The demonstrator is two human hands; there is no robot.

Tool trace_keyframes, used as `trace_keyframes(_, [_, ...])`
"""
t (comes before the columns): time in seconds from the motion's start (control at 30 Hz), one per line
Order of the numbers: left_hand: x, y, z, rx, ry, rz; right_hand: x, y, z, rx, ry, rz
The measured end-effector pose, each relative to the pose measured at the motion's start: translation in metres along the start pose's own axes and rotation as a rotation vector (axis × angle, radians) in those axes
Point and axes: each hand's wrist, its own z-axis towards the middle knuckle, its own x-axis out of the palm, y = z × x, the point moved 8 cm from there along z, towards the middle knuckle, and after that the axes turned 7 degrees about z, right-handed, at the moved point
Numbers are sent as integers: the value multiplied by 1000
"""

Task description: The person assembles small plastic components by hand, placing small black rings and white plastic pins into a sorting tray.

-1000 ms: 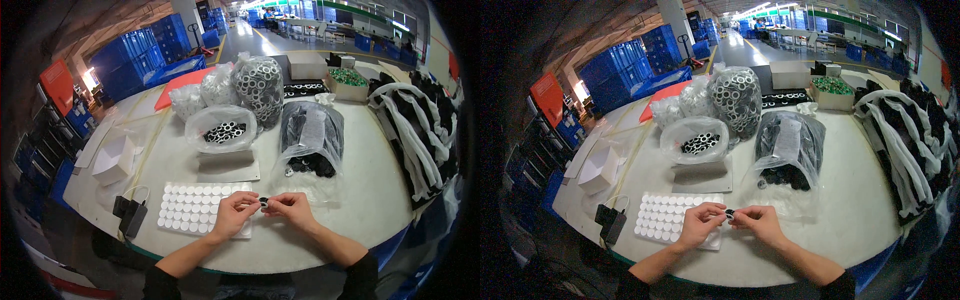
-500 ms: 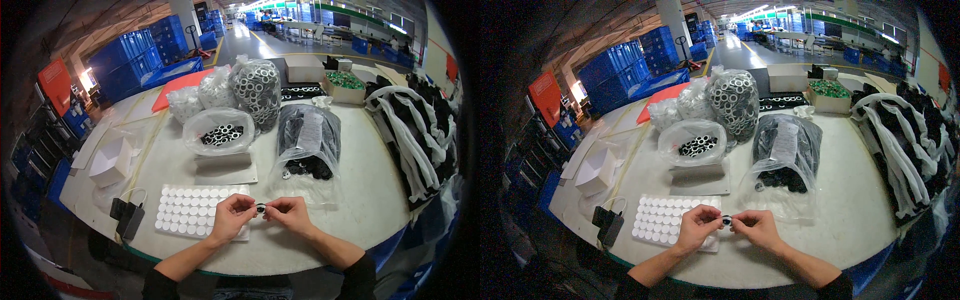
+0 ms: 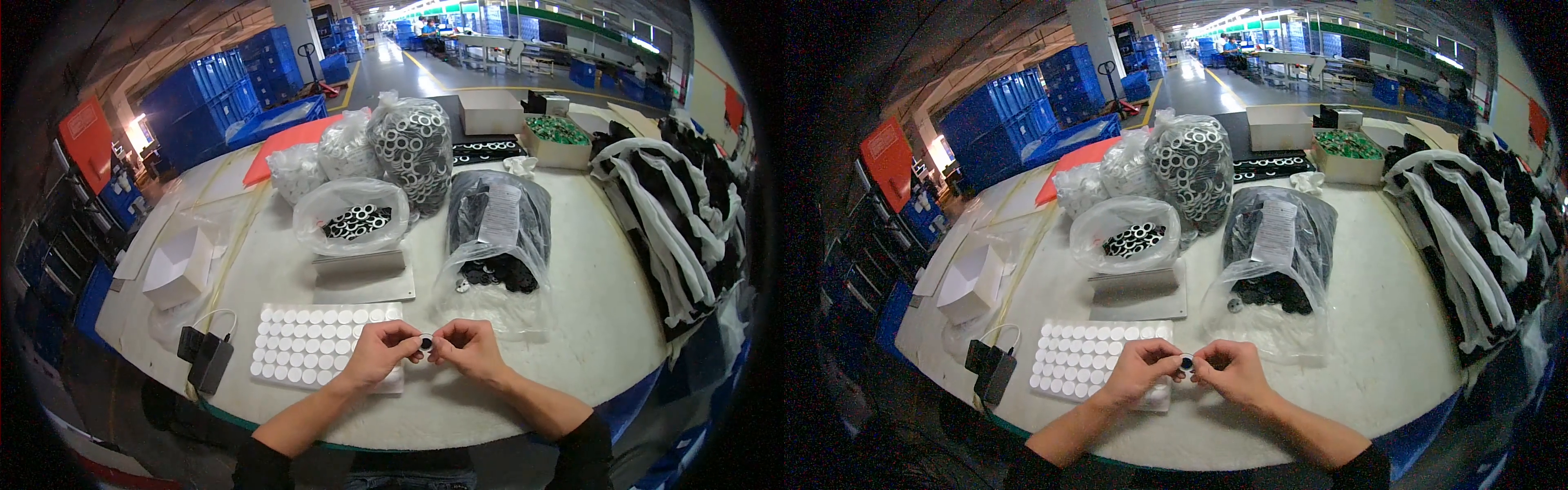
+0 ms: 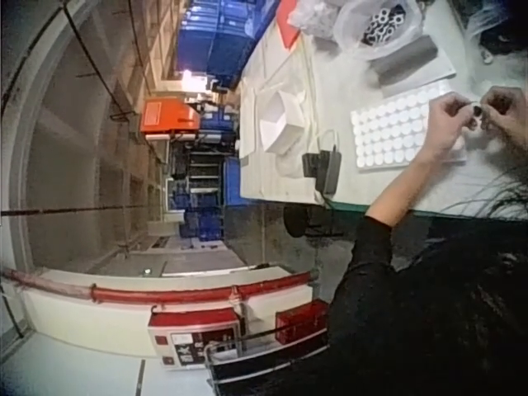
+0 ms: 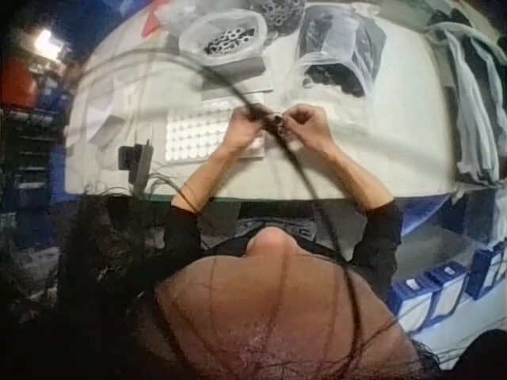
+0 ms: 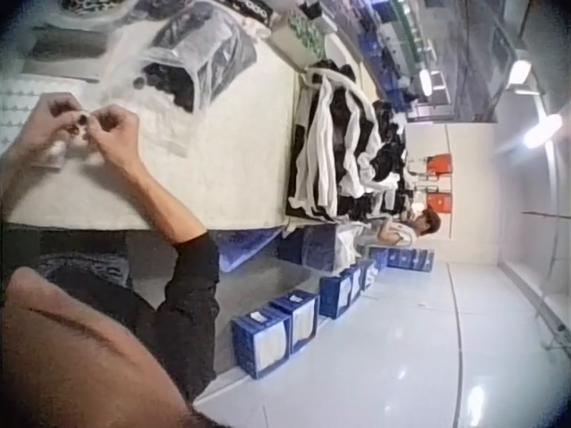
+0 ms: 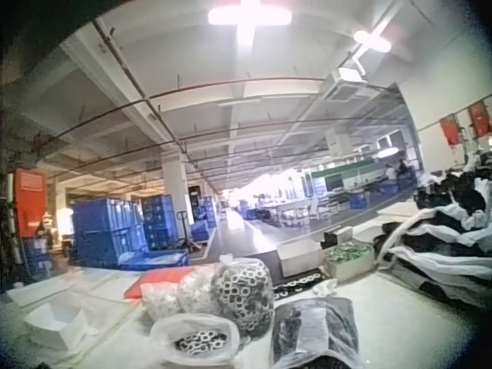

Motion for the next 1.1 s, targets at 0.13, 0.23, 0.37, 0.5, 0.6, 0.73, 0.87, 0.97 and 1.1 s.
trace_keyframes(0.13, [-1,-15,2,-34,112,196,1,10,-2,5,16,-105])
trace_keyframes(0.23, [2,-20,2,-52,261,336,3,5,0,-76,165,-251])
trace_keyframes(0.37, [2,-13,5,-62,247,392,7,-1,0,50,194,-278])
trace_keyframes(0.5, [5,-19,4,-32,89,190,-2,5,2,-9,5,-41])
trace_keyframes(0.6, [6,-8,3,5,83,139,-1,5,1,-69,-42,-37])
trace_keyframes(0.73, [6,-6,3,37,43,155,-3,11,0,-160,-40,-218])
trace_keyframes(0.87, [8,-2,4,-67,62,168,-5,9,0,-119,-1,-283])
trace_keyframes(0.97, [5,6,3,-145,35,-31,3,25,-3,-339,18,-441])
trace_keyframes(1.1, [1,10,-1,-166,-48,-99,3,21,-1,-255,41,-368])
